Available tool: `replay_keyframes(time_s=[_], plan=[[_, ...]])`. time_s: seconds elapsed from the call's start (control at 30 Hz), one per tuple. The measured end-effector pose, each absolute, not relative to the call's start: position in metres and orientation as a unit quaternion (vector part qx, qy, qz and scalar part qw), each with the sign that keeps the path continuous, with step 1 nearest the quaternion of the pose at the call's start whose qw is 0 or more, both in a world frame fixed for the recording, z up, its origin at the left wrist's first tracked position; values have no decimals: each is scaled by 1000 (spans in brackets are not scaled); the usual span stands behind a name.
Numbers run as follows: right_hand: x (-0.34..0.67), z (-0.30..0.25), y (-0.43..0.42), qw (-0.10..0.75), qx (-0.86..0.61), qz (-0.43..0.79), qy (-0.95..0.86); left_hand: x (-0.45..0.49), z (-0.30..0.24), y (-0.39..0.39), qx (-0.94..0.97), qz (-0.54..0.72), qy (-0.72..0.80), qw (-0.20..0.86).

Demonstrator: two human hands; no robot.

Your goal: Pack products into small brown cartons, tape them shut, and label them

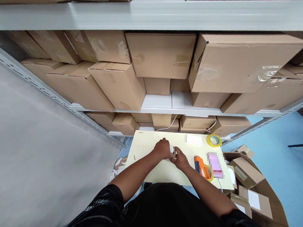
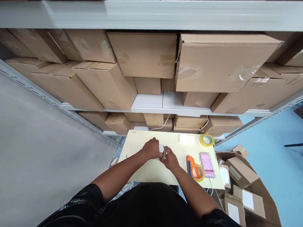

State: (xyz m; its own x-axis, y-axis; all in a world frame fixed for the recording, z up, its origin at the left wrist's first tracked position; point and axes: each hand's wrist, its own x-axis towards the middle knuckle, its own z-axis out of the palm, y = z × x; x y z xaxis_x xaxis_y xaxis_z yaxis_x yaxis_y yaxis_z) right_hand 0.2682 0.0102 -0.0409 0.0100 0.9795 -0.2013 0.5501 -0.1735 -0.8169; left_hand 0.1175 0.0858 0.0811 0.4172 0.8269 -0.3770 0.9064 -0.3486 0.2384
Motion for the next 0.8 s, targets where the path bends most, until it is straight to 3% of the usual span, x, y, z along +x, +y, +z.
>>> replay_keyframes(time_s=[0.2, 0.37, 0.6, 0.8], plan=[[268, -35, 13, 265, -668, 400, -569, 98, 125, 83, 817, 6, 547, 181], [269, -39, 15, 259, -674, 420, -550, 58, 166, 93, 742, 144, 616, 223], [272, -15, 7, 313, -644, 393, -578, 21, 136, 89, 468, 402, 555, 559], [275, 37, 2, 411, -633, 352, -554, 33, 100, 66, 283, 449, 465, 708]])
